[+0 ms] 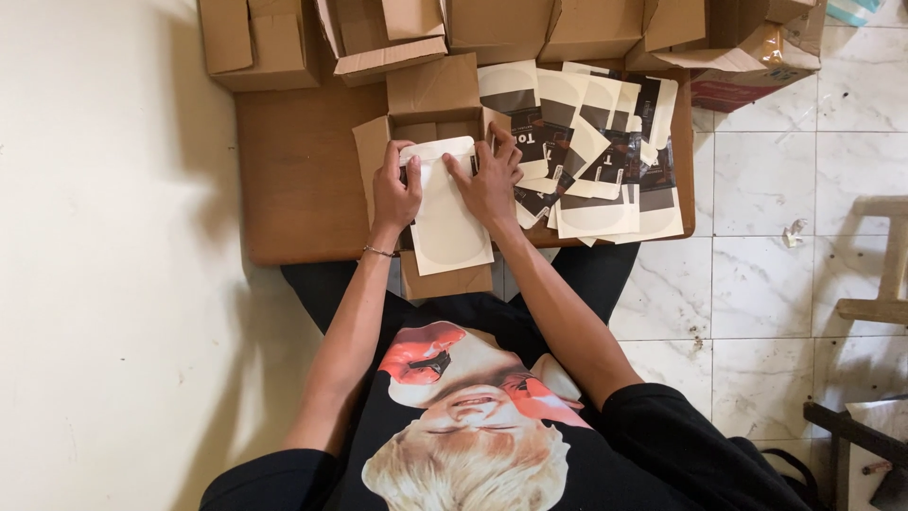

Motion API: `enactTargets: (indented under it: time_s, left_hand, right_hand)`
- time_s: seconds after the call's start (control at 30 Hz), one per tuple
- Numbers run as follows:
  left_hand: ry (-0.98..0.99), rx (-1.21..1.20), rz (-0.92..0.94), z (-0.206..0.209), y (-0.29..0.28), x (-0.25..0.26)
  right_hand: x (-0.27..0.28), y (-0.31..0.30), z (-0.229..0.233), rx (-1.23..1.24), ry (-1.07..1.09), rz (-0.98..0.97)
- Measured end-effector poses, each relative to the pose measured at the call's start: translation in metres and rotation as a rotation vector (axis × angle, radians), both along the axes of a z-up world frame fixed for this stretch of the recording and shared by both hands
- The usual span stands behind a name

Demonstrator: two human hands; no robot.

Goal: The person folds a white bag, inserts it into a cardboard box, and then handles several printed coffee bags.

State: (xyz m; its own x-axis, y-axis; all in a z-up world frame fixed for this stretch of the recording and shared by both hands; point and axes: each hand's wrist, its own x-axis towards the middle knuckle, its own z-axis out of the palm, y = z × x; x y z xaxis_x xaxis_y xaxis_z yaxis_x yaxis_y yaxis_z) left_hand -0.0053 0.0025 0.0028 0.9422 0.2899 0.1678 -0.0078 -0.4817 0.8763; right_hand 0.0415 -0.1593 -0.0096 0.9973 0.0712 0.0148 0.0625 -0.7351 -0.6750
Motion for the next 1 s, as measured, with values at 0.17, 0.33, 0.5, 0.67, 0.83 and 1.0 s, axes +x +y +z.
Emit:
enactTargets:
  time_s: [0.17, 0.33, 0.5, 0.67, 0.83, 1.0]
  left_hand:
    - [-0.002, 0.005, -0.009, 0.006, -0.001, -0.002]
    - [0.01, -0.011, -0.014, 0.004, -0.001, -0.001]
    - [0.002, -0.014, -0.009, 0.001, 0.0, -0.001]
    - [0.008, -0.009, -0.012, 0.003, 0.001, -0.002]
    - [0.017, -0.007, -0.003, 0.0, 0.001, -0.002]
    - [0.001, -0.009, -0.019, -0.002, 0.002, -0.002]
  right_hand:
    - [0.0, 0.0, -0.004, 0.003, -0.008, 0.002]
    - [-0.001, 0.0, -0.002, 0.02, -0.013, -0.011]
    - [0.0, 0.001, -0.001, -0.014, -0.003, 0.008]
    - [-0.002, 0.001, 0.01, -0.008, 0.011, 0.023]
    - [0.0, 0.003, 0.006, -0.015, 0.029, 0.006]
    - [0.0, 0.003, 0.006, -0.035, 0.009, 0.008]
